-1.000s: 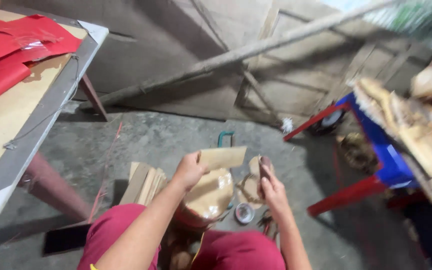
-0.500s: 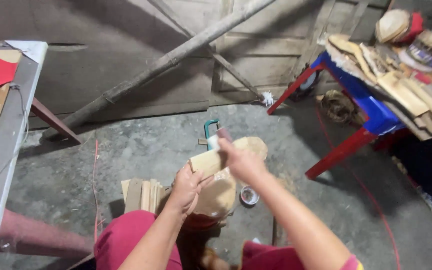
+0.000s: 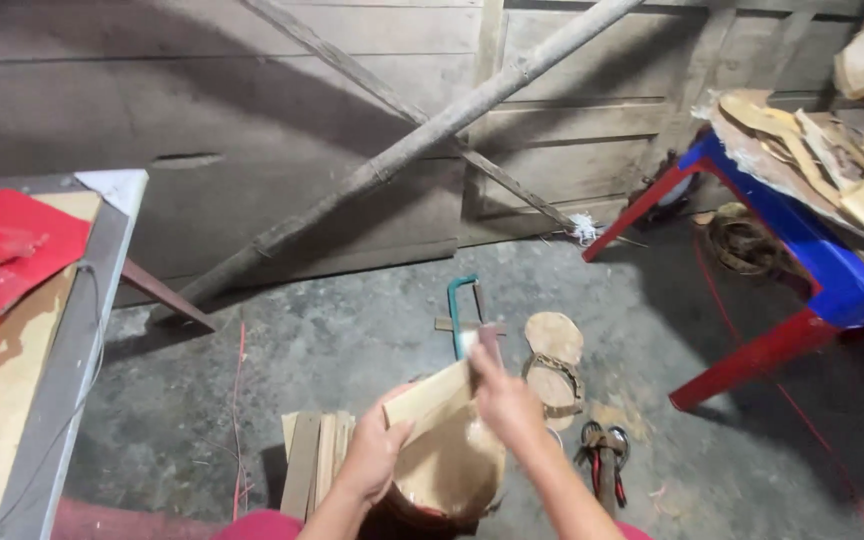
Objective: Sanding and refining the edges of small wooden slats using sandpaper in a workshop setting.
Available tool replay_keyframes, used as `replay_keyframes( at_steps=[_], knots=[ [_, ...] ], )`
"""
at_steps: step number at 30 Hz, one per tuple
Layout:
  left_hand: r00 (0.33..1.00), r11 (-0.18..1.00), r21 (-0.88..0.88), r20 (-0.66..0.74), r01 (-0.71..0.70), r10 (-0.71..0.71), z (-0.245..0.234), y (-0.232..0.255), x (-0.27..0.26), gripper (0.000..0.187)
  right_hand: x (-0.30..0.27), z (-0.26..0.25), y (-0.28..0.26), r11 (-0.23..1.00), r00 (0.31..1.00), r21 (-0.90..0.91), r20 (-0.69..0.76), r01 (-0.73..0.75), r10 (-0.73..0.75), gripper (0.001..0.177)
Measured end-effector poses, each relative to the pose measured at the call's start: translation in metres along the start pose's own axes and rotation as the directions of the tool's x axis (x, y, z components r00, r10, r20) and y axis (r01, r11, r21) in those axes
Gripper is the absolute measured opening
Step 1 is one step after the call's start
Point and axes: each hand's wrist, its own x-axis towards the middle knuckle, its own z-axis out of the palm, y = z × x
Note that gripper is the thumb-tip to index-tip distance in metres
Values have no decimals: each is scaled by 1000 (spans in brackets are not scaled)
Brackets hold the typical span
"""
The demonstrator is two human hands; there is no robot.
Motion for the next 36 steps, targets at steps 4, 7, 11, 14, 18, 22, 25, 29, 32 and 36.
replay_keyframes(
  at_steps=[4,7,11,14,18,22,25,29,32,36],
  knots=[
    [999,938,-347,-38,24,-39,26,-18,24,43,-14,37,-2,978,979,44,-29,205,-204,54],
    [995,941,-331,-51,64,-86,33,3,11,44,30,58,51,963,941,-103,-210,248,-265,65],
    [983,911,-399,-97,107,-158,-9,-43,8,61,60,19,99,989,995,109,-15,-95,97,67],
    [972,871,-474,-117,125,-203,-18,-22,7,65,57,2,95,712,993,693,55,-114,105,64],
    [984,857,-500,-51,123,-171,-22,-36,14,67,74,59,82,403,999,915,-26,10,32,57],
    [916,766,-505,257,398,-308,-24,-28,8,73,63,42,52,228,976,971,-119,76,181,59],
    [707,510,-499,579,701,-406,-20,-6,-13,100,69,45,54,351,955,915,-261,198,142,55],
    [728,514,-525,388,679,-565,-13,10,-21,57,69,49,45,558,954,787,-298,265,-34,50],
    [837,684,-505,449,526,-312,-35,-37,5,60,68,50,43,851,893,414,-432,323,-128,62],
    [901,679,-594,254,432,-351,-54,-68,19,50,24,45,24,901,756,70,-573,428,-315,50]
  ],
)
